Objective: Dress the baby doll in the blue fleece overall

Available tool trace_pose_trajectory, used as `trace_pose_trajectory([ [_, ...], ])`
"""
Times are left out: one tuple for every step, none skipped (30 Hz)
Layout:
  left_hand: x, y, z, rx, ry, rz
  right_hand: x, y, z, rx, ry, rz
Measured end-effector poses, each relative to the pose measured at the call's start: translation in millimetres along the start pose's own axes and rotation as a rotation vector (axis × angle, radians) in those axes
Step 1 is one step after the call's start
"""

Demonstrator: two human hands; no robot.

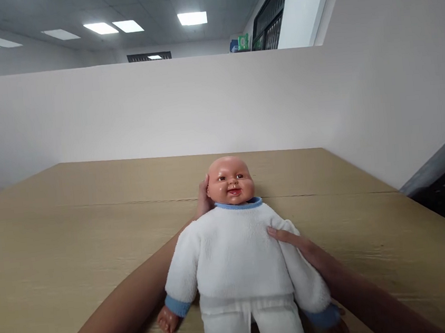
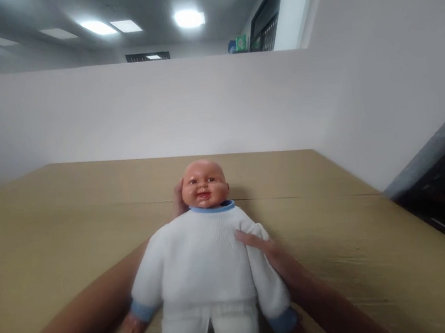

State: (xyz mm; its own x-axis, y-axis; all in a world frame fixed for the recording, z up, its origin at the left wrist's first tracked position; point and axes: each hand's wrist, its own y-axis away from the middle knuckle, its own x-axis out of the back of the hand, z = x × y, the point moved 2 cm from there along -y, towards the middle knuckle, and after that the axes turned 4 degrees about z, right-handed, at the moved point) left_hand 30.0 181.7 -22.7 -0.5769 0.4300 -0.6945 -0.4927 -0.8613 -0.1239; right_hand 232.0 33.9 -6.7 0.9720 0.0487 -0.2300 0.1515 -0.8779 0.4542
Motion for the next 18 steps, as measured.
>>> trace_pose_trajectory([
  [2.4, -4.7, 0.6, -0.027, 0.032, -0.014, 1.0, -8.5, -1.8, 0.003, -0.018, 0.002],
  [4.8, -9.3, 0.8, -0.045, 0.06, -0.023, 2.5, -16.8, -2.9, 0.004, -0.037, 0.001],
  [7.6, -14.0, 0.8, -0.05, 0.079, -0.028, 4.3, -25.0, -3.5, -0.001, -0.052, -0.001],
  [10.8, -19.0, 0.5, -0.047, 0.087, -0.029, 6.3, -32.8, -3.8, -0.009, -0.059, -0.001],
  [14.6, -24.3, 0.4, -0.042, 0.094, -0.027, 8.3, -40.2, -4.0, -0.018, -0.061, 0.003],
  [19.0, -30.2, 0.5, -0.037, 0.099, -0.025, 10.1, -47.4, -4.5, -0.022, -0.062, 0.01],
  [24.0, -36.7, 0.7, -0.032, 0.102, -0.023, 11.4, -54.3, -5.4, -0.022, -0.064, 0.018],
  [29.7, -43.6, 1.1, -0.033, 0.102, -0.019, 12.1, -61.1, -6.6, -0.017, -0.07, 0.026],
  [36.0, -50.8, 2.0, -0.039, 0.098, -0.011, 12.3, -67.9, -8.0, -0.012, -0.08, 0.033],
  [43.0, -58.1, 3.2, -0.048, 0.089, 0.001, 12.2, -74.8, -9.5, -0.01, -0.092, 0.035],
  [50.3, -65.2, 4.8, -0.055, 0.077, 0.014, 12.1, -81.9, -10.9, -0.007, -0.102, 0.034],
  [57.6, -71.8, 6.8, -0.053, 0.061, 0.024, 12.3, -89.2, -12.2, 0.003, -0.102, 0.033],
  [64.9, -77.9, 9.2, -0.04, 0.045, 0.029, 13.0, -96.7, -13.4, 0.03, -0.091, 0.033],
  [72.0, -83.2, 12.1, -0.018, 0.031, 0.028, 14.4, -104.0, -14.5, 0.078, -0.068, 0.035],
  [78.7, -87.8, 15.5, 0.003, 0.022, 0.023, 16.6, -110.7, -15.7, 0.143, -0.036, 0.047],
  [85.1, -91.7, 19.3, 0.03, 0.014, 0.017, 19.3, -116.6, -16.7, 0.217, 0.005, 0.064],
  [91.4, -94.9, 23.0, 0.063, 0.004, 0.017, 22.3, -121.2, -17.4, 0.283, 0.054, 0.085],
  [97.5, -97.6, 26.6, 0.099, -0.009, 0.027, 25.2, -124.4, -17.9, 0.331, 0.104, 0.109],
])
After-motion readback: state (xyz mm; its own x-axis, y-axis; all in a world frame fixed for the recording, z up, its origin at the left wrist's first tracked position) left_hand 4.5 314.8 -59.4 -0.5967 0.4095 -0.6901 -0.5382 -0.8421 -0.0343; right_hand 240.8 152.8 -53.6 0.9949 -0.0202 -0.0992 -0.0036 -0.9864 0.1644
